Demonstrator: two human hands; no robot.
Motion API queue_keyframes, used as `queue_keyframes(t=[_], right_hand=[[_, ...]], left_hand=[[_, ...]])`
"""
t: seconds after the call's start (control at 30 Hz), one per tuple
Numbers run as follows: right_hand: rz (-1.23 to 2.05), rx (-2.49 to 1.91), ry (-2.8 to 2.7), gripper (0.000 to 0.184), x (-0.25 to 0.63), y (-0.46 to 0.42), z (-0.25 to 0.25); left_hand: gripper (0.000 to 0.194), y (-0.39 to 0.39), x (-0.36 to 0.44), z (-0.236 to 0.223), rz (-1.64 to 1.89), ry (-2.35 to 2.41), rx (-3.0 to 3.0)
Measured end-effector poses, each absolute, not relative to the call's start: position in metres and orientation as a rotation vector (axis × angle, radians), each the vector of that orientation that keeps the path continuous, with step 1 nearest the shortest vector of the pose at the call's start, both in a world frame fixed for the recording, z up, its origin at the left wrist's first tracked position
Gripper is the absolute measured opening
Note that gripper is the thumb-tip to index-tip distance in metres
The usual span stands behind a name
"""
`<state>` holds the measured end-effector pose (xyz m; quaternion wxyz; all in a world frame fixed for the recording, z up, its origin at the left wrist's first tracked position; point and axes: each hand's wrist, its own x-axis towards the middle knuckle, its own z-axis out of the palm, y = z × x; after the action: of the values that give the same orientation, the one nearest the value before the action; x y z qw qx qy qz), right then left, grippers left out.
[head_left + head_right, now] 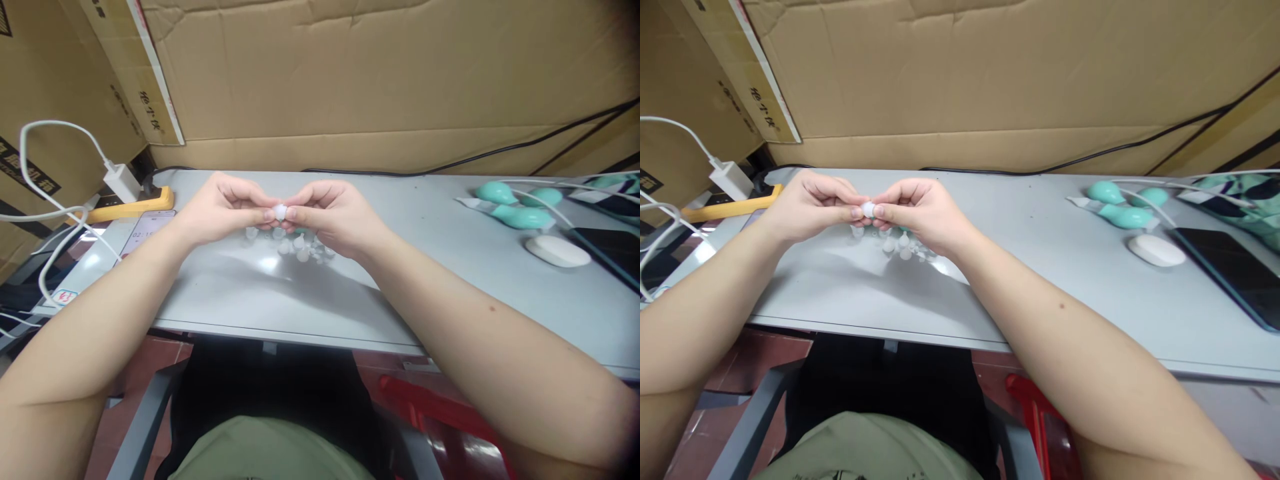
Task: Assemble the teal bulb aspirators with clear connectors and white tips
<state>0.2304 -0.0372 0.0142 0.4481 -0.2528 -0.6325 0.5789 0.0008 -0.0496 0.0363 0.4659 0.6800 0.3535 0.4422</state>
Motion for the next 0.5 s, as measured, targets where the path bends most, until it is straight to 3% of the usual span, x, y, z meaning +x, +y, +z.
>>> queue_keyframes(t=[0.2, 0.33, 0.43, 0.5], right_hand=[[1.388, -0.616, -1.575, 0.048, 0.227, -0.039, 0.014], [1.209, -0.629, -1.66, 0.04, 0.222, -0.038, 0.012], [0.753, -0.648, -1.928, 0.018, 0.221, -0.036, 0.007], [0.335, -0.637, -2.143, 0.013, 0.22, -0.035, 0.004]], left_hand=[[0.033, -0.049, 0.003, 0.033, 1.129, 0.895, 1.595], [0.023, -0.051, -0.006, 0.042, 1.159, 0.854, 1.832], [0.014, -0.058, -0.019, 0.058, 1.23, 0.984, 2.186], [0.011, -0.061, -0.028, 0.067, 1.113, 1.049, 2.387]])
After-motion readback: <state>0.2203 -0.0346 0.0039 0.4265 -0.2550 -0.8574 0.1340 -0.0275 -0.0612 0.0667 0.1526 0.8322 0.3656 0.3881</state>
